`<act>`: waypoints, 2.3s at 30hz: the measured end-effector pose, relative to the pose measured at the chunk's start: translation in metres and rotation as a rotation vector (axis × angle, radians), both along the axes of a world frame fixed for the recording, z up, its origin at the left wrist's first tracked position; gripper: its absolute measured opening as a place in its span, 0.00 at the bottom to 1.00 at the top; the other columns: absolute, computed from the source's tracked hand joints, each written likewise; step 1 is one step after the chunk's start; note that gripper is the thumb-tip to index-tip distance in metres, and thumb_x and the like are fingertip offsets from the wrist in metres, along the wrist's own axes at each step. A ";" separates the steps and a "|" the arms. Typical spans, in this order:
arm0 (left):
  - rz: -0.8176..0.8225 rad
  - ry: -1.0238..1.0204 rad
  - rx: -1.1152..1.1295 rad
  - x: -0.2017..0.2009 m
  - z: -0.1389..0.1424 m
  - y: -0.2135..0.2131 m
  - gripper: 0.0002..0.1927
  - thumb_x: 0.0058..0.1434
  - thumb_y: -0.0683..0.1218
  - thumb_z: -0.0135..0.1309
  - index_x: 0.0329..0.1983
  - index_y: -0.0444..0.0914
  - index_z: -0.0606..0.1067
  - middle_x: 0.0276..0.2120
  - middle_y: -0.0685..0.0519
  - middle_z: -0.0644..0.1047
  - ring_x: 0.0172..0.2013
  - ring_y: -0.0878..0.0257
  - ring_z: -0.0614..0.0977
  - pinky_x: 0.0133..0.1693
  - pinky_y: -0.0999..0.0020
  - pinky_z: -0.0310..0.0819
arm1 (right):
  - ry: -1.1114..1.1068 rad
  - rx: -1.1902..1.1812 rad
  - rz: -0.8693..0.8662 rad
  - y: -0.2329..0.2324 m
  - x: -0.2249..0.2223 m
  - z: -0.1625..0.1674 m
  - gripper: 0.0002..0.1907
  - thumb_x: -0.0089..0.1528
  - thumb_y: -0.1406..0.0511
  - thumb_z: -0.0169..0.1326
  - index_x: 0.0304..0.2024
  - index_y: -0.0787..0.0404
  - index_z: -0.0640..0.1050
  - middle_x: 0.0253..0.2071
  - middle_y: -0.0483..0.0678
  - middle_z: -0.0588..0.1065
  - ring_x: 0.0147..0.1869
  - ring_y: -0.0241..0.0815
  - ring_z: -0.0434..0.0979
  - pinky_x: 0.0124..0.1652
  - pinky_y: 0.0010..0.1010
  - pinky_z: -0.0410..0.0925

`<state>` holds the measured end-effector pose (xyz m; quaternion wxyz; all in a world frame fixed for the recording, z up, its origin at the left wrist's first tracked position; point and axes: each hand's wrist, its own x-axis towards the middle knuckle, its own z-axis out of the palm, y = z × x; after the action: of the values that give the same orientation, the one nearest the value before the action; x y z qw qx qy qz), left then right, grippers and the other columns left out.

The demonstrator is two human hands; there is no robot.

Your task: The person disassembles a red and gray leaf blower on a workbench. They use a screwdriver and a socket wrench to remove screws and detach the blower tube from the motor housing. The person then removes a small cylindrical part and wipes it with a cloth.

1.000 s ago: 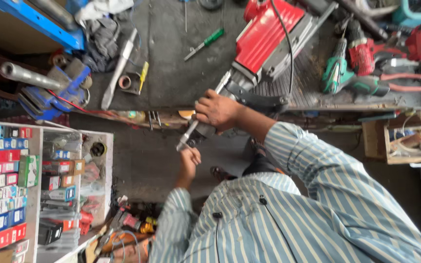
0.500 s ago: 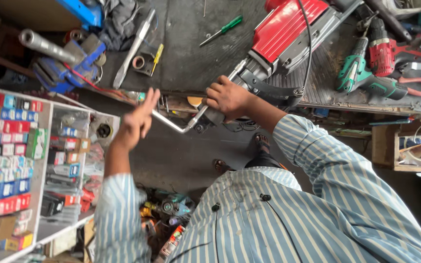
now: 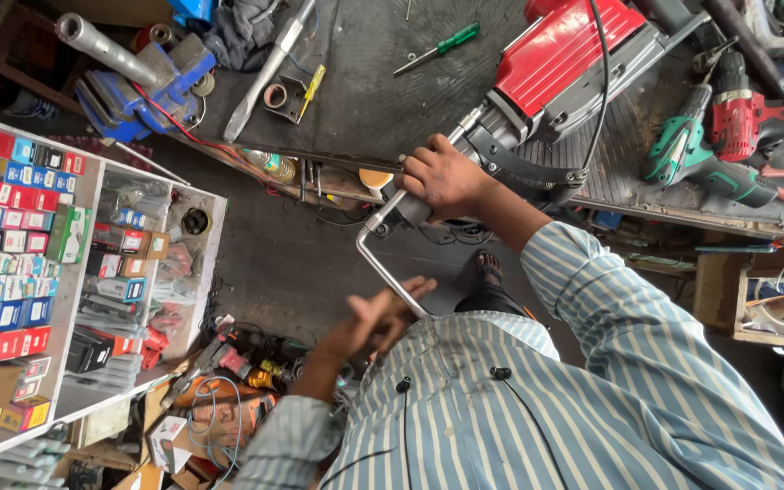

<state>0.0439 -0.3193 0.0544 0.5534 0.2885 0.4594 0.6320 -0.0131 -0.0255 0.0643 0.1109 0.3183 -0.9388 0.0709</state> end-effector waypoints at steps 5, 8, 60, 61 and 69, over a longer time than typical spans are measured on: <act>0.011 0.546 0.042 -0.100 0.080 -0.030 0.74 0.49 0.89 0.09 0.80 0.28 0.49 0.72 0.35 0.68 0.18 0.75 0.65 0.47 0.71 0.73 | -0.022 0.086 -0.023 0.000 -0.002 0.000 0.44 0.33 0.49 0.73 0.48 0.57 0.73 0.47 0.49 0.73 0.53 0.50 0.74 0.56 0.46 0.62; 0.261 0.357 -0.077 -0.164 0.079 -0.033 0.73 0.38 0.90 0.17 0.80 0.41 0.40 0.79 0.44 0.52 0.17 0.72 0.59 0.22 0.76 0.57 | 0.007 0.050 0.003 0.000 -0.003 0.000 0.45 0.33 0.49 0.73 0.49 0.59 0.74 0.47 0.50 0.73 0.53 0.51 0.74 0.56 0.47 0.61; 0.909 0.172 -0.268 0.078 -0.079 0.028 0.33 0.77 0.58 0.46 0.78 0.37 0.60 0.25 0.58 0.71 0.27 0.69 0.73 0.35 0.67 0.69 | 0.459 -0.253 0.210 -0.043 0.030 -0.054 0.30 0.65 0.38 0.64 0.59 0.44 0.75 0.55 0.44 0.76 0.68 0.45 0.70 0.65 0.60 0.49; 0.928 0.109 -0.249 0.091 -0.076 0.026 0.36 0.74 0.58 0.47 0.79 0.37 0.55 0.25 0.58 0.70 0.27 0.69 0.71 0.33 0.68 0.66 | 0.454 -0.283 0.278 -0.046 0.033 -0.058 0.31 0.65 0.41 0.65 0.62 0.43 0.72 0.58 0.44 0.76 0.71 0.47 0.67 0.67 0.60 0.47; 1.306 -0.123 -0.046 0.231 -0.095 0.048 0.44 0.76 0.48 0.52 0.81 0.39 0.37 0.39 0.54 0.74 0.39 0.70 0.73 0.45 0.73 0.68 | 0.099 -0.519 0.438 -0.089 0.122 -0.098 0.50 0.67 0.53 0.70 0.79 0.33 0.50 0.83 0.55 0.40 0.85 0.61 0.38 0.75 0.63 0.32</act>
<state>0.2753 -0.2711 -0.0408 0.0874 -0.0983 0.5208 0.8435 0.1085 -0.1145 -0.0337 0.2158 0.4766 -0.7923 0.3139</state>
